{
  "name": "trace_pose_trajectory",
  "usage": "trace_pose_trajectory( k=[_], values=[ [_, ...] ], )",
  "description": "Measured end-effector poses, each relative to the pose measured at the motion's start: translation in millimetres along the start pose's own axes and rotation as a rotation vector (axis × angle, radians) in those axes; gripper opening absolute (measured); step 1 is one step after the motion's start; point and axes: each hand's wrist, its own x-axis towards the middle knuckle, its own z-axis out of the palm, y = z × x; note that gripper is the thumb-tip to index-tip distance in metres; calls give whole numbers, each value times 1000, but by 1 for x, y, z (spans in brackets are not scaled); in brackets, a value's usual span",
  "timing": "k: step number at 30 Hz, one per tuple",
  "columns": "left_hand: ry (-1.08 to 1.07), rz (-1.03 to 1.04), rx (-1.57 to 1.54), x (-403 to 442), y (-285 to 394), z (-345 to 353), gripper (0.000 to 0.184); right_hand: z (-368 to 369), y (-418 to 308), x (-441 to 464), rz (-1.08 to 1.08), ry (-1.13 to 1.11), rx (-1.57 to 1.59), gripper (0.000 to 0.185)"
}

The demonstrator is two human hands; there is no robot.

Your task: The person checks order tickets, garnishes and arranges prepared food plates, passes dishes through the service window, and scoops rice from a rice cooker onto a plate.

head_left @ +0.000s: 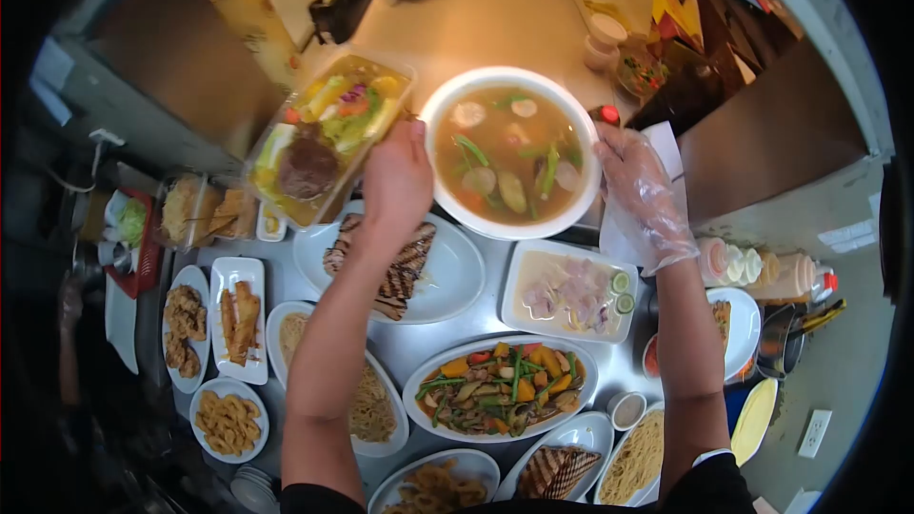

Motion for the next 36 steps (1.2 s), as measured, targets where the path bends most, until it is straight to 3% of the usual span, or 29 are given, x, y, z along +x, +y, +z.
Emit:
trace_pose_trajectory(
  k=[1,4,7,9,11,12,14,15,17,19,22,24,26,29,30,32,36],
  values=[
    [114,193,103,1,-16,7,31,4,36,13,-305,134,-158,22],
    [61,117,149,-3,-14,7,31,3,33,14,-275,78,-72,23],
    [-137,34,302,-11,15,-23,36,-8,7,16,-61,-53,-65,24],
    [-272,84,424,-14,34,-53,41,-16,-24,4,155,-127,-122,23],
    [-329,173,456,-18,54,-96,47,-20,4,15,-85,-139,-272,22],
    [-246,202,431,-21,69,-123,51,-21,35,28,-211,-148,-353,23],
    [-230,81,26,-25,111,-192,56,-6,54,44,-172,-131,-335,33],
    [-184,17,-312,-24,125,-217,53,2,56,45,6,-100,-239,42],
    [-70,191,-886,2,116,-241,48,12,35,30,299,-43,153,55],
    [-136,281,-1236,22,115,-260,47,17,-21,2,522,10,741,59],
    [-148,241,-1453,32,125,-259,46,27,83,51,210,144,-258,59],
    [-97,310,-1539,37,134,-257,45,25,0,7,347,236,-52,62],
    [-100,286,-1650,40,141,-251,42,15,-51,-36,461,329,-80,55],
    [-88,227,-1713,47,147,-244,39,11,-103,-97,20,273,-176,46],
    [-75,235,-1701,48,146,-243,40,13,-119,-112,-64,202,-21,40],
    [-37,233,-1680,42,148,-245,40,6,-199,-150,-264,78,-88,38],
    [117,251,-1590,32,147,-254,36,-14,-315,-147,-582,160,-282,38]
  ],
)
